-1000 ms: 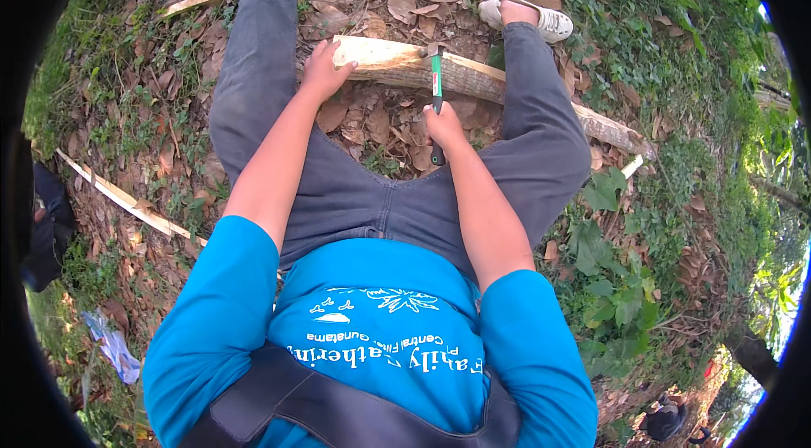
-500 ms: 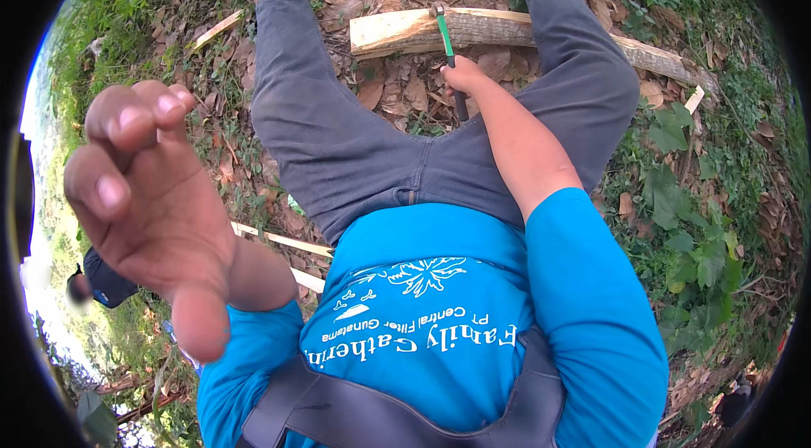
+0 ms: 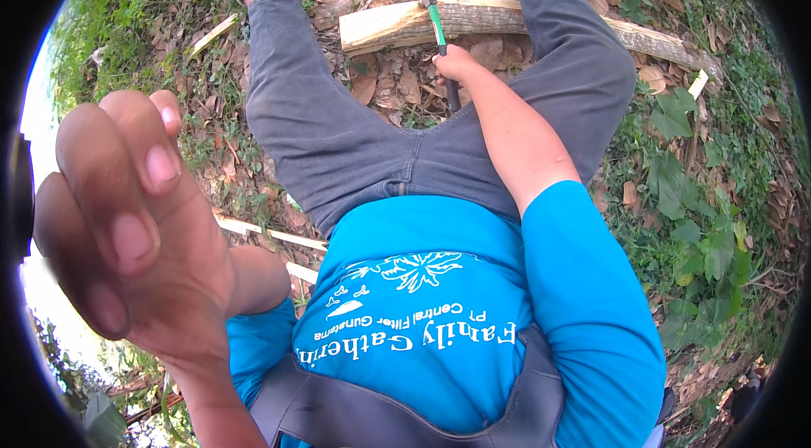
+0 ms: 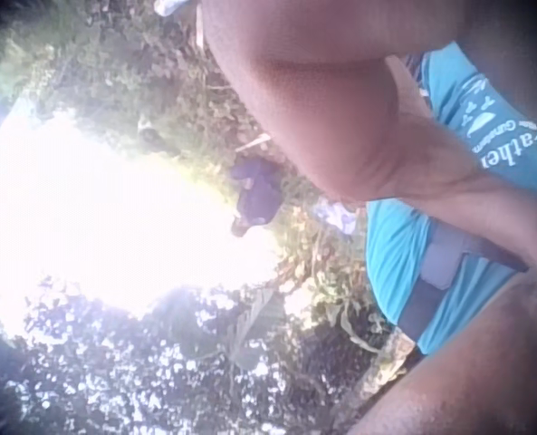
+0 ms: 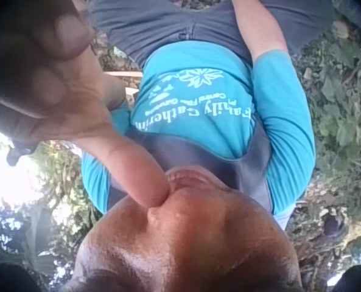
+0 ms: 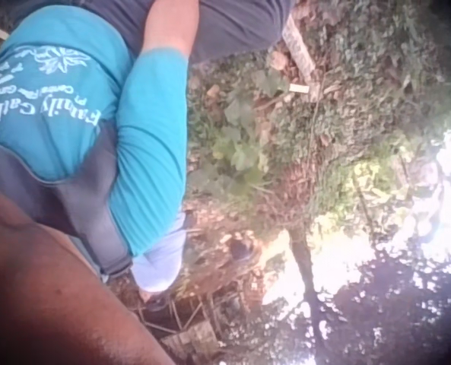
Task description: The person sits on the ground and uses a small axe to repeatedly chop a piece of wood placed between their legs. They hold the wood with their left hand and strike it with the axe in their right hand, removing bark and shaping the wood.
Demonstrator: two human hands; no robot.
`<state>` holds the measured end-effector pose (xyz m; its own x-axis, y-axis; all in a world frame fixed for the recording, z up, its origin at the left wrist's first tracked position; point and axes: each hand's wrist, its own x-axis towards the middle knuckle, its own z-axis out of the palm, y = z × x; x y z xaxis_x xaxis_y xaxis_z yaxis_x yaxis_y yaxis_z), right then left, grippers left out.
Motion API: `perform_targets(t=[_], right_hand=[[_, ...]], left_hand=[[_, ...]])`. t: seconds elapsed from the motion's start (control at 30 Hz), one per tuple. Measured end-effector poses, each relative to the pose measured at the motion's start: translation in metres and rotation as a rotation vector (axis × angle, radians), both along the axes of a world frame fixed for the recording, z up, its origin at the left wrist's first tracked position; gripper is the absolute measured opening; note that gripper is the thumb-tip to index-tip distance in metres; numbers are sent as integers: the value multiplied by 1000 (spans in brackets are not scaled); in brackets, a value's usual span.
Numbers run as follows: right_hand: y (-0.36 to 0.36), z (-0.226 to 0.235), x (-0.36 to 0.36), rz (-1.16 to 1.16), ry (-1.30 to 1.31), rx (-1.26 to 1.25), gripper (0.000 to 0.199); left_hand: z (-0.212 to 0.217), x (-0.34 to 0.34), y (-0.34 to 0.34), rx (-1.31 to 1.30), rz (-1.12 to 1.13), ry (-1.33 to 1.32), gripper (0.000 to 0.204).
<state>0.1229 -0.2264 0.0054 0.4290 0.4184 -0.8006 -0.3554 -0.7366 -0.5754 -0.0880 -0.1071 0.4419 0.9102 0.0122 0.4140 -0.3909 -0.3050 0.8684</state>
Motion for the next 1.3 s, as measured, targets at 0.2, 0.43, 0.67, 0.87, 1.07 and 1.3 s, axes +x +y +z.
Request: perform_targets(t=[0.2,0.43,0.67,0.87,1.07,1.3], right_hand=[[3,-3,2,68,-19,-19,17],[4,-39,9,22,30,16,17],[15,-38,12,82,56,-1,18],[15,-22,6,33,92,-21,18],[13,-20,15,38,154,-69,21],[18,-22,12,54,119,-110,24]], left_hand=[[-9,9,-11,-48,32,-17,77],[-24,30,-18,-127,25,-47,73],[-36,43,-9,-159,40,-29,69],[-69,72,12,24,259,-73,32],[-251,100,129,360,569,635,19],[-438,48,177,900,314,1355,19]])
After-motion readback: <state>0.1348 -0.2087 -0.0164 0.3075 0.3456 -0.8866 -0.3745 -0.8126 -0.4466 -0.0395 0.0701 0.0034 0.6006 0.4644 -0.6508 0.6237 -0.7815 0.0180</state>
